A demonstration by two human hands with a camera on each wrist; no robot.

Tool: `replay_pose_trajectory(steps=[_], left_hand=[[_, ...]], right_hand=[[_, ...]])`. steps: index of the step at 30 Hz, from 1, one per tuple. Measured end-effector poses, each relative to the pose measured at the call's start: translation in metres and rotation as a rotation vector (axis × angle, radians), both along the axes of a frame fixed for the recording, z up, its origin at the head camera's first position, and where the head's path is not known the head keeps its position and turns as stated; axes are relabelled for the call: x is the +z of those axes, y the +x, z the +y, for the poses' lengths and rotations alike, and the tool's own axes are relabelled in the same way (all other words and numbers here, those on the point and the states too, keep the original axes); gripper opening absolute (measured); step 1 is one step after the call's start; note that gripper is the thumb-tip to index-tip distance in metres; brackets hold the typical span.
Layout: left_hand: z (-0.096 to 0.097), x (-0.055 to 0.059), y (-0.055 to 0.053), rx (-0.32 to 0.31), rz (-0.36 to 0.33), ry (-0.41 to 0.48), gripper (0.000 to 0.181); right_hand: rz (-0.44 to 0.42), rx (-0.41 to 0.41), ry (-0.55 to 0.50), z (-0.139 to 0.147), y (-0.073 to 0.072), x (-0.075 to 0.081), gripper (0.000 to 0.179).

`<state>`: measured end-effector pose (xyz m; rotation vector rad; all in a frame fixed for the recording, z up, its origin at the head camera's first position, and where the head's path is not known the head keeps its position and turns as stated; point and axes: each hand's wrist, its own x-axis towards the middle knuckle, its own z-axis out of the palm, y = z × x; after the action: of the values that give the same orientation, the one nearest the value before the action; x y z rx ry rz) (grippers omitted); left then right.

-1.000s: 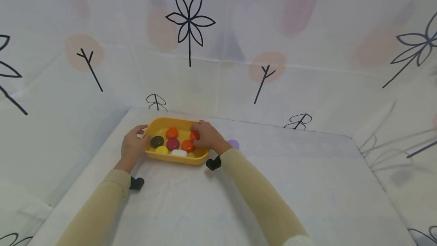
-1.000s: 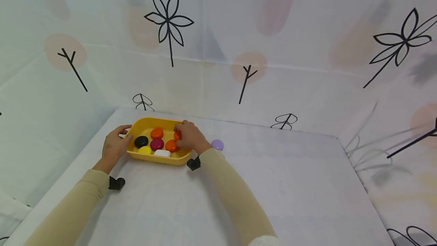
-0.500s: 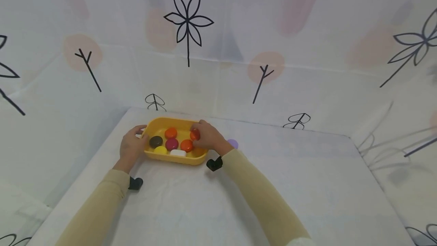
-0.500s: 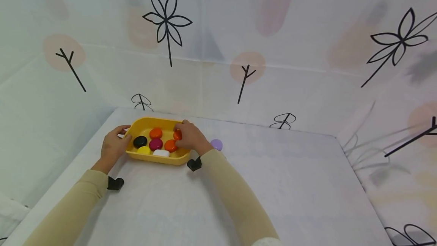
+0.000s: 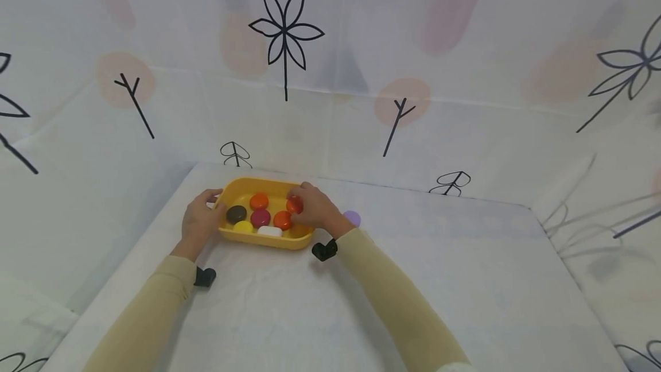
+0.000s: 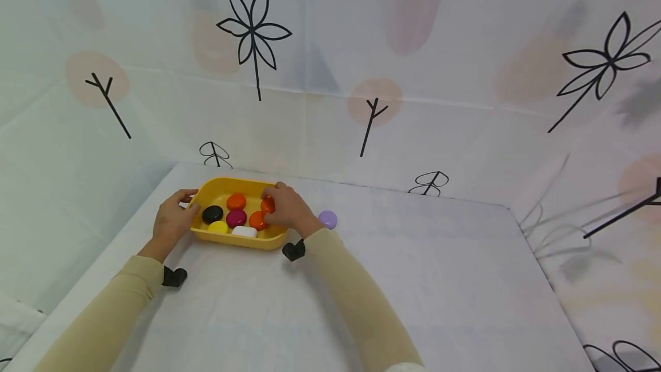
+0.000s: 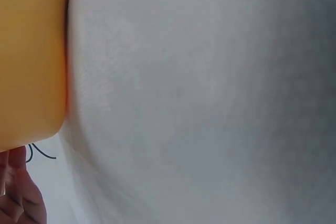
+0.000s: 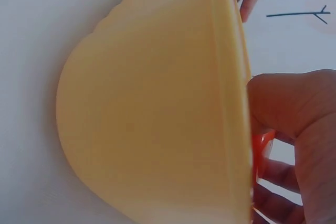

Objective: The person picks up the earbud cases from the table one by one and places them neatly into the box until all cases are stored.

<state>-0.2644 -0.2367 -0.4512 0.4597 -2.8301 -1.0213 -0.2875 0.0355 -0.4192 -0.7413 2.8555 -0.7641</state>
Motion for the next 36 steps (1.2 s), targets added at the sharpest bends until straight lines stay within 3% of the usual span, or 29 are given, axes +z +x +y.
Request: replay_pose_trajectory(steps=[13, 36], left_hand=[[0.001, 0.002, 0.001, -0.005, -0.004, -0.004, 0.045], [0.004, 0.004, 0.001, 0.021, -0.051, 0.014, 0.047]], right_hand=[[0.037, -0.041, -0.042, 0.006, 0.005, 0.009, 0.038], [0.029, -0.075, -0.087, 0.027, 0.013, 0.023, 0.038]])
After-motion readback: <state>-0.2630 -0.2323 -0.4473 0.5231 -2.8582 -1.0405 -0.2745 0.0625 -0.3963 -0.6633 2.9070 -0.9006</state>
